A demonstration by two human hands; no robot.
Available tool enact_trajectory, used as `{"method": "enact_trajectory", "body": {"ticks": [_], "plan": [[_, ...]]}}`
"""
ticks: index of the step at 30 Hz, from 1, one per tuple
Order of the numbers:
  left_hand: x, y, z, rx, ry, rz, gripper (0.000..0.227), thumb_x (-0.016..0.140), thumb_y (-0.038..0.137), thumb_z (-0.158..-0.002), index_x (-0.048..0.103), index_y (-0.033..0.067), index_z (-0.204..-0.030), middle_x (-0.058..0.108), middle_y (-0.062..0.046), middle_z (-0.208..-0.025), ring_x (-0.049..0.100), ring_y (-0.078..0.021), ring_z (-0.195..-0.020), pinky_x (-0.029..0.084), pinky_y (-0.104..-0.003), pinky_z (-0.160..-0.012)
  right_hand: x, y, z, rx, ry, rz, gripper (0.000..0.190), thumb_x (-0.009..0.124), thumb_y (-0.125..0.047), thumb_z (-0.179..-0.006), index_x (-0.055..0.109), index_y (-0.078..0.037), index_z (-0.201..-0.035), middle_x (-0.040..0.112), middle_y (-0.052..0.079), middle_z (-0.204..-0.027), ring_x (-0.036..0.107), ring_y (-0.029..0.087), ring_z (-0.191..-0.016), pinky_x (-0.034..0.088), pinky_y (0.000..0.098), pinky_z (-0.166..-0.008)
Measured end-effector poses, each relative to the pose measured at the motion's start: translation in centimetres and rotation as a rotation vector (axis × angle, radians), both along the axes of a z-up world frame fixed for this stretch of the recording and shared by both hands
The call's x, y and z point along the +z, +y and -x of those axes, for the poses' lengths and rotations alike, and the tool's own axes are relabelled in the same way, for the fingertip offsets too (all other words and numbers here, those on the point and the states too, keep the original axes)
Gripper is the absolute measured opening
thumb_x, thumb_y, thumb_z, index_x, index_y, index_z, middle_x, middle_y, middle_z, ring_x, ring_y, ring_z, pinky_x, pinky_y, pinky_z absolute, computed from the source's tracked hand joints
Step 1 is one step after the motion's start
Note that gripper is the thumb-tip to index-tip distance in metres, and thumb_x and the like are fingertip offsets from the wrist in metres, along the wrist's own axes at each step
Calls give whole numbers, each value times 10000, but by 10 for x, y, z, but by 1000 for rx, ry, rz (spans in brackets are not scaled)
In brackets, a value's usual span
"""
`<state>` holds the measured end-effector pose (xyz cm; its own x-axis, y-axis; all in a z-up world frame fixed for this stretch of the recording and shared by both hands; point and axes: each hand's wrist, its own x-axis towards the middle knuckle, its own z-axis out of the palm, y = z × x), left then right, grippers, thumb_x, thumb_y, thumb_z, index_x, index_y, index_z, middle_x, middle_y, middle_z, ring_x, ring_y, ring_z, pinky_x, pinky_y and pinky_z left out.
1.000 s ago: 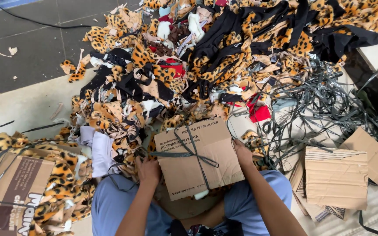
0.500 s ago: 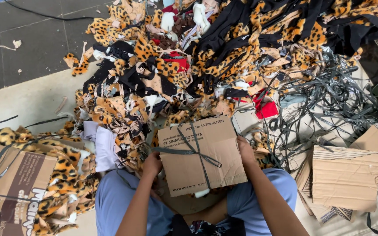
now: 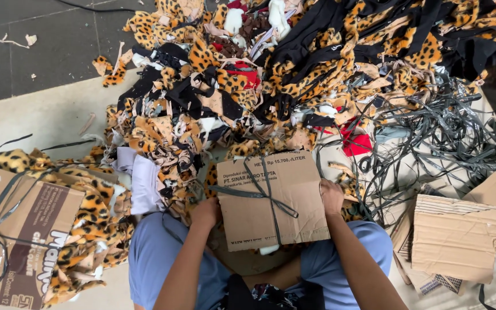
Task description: The person picks up textile scraps, wraps them in paper, and places them into a cardboard box which they then tie closed with plastic straps.
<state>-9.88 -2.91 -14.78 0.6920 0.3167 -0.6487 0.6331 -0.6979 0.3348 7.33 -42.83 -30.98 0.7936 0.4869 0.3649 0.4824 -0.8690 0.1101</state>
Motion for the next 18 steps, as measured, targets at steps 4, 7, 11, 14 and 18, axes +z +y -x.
{"method": "enact_trajectory", "body": {"ticks": [4,7,11,14,18], "plan": [[17,14,21,-87,6,-14,237,608,64,-917,715,5,-1120,750,-189,-958,717,-335,-903,591,-441,-753,-15,-18,-9,-183,-71,129,183,581,-247,-913,721,-330,-830,668,-136,-840,669,120,-809,508,311,-692],[18,42,34,-111,51,59,163,605,100,-874,741,12,-882,724,-163,-760,690,-299,-719,575,-393,-629,57,-19,-4,-374,96,168,158,608,-446,-898,763,-421,-876,683,-114,-795,703,175,-734,548,355,-639],[18,80,42,-164,120,117,375,637,113,-847,769,51,-1193,738,-256,-1183,677,-447,-1150,564,-521,-966,188,-20,-2,-607,651,107,281,650,-576,-891,799,-399,-1052,772,31,-982,761,320,-961,603,469,-819],[52,94,48,-66,63,60,331,703,117,-790,815,98,-1101,766,-226,-1121,703,-423,-1117,598,-485,-905,204,-49,-19,-641,687,129,277,678,-591,-864,774,-461,-1088,725,13,-1099,753,338,-1015,592,494,-862],[121,84,36,0,-169,55,267,678,56,-823,795,33,-1061,752,-267,-1060,705,-447,-1069,610,-514,-868,260,-43,-23,-539,508,-197,272,719,-559,-857,764,-398,-1072,763,-54,-985,743,325,-964,611,490,-814]]}}
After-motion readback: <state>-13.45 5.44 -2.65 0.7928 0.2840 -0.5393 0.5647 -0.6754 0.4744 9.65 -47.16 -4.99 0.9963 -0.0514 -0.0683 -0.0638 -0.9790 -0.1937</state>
